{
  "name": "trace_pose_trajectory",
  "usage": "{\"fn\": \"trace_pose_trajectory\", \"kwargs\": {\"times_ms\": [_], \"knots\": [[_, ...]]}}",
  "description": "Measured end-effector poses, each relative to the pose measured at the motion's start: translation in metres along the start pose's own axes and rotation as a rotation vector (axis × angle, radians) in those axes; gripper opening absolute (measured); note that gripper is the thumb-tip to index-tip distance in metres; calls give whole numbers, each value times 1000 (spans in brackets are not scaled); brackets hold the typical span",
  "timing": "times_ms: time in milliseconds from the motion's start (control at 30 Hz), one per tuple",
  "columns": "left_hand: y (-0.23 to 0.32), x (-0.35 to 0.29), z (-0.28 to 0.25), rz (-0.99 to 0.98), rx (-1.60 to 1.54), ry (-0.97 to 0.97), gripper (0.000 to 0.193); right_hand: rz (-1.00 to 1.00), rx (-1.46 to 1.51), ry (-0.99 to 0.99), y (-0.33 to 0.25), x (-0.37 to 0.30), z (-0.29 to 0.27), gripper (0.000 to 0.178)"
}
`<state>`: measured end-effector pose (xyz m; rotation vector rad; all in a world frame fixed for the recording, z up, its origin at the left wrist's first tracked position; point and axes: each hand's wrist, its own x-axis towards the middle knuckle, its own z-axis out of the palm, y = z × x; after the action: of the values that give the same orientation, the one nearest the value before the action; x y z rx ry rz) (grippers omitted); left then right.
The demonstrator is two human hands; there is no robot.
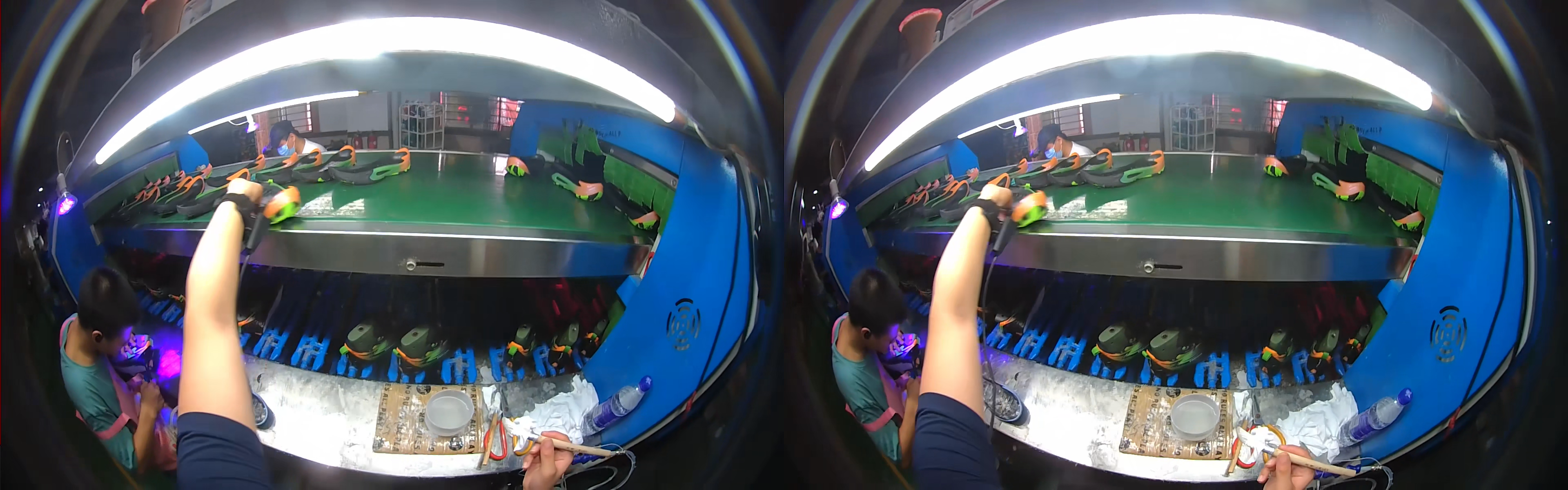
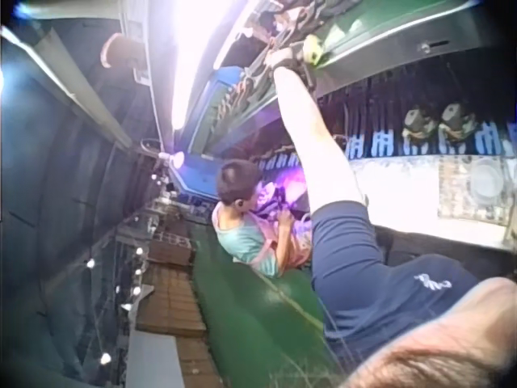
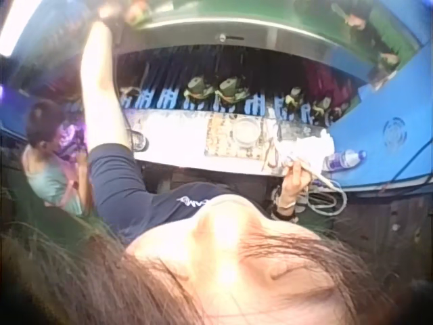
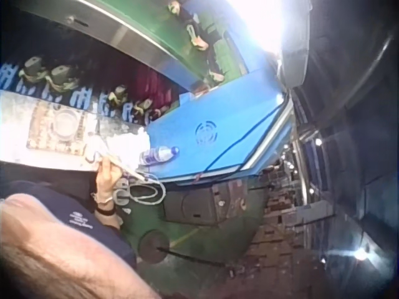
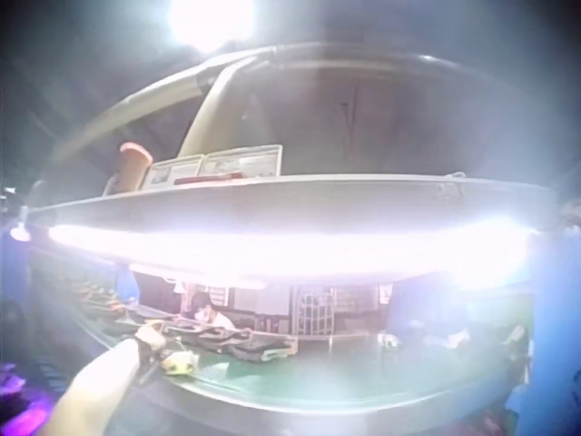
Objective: Applying glue to the edges of shoe soles using a brush and placing them on a conveyor belt.
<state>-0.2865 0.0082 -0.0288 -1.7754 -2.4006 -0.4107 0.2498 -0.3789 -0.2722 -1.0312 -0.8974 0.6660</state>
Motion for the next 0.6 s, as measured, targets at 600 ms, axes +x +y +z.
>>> {"fn": "trace_pose_trajectory", "kwargs": {"times_ms": [600], "knots": [[18,-388,155,-152,-2128,-864,63,80,2,-202,61,26,14,8]]}}
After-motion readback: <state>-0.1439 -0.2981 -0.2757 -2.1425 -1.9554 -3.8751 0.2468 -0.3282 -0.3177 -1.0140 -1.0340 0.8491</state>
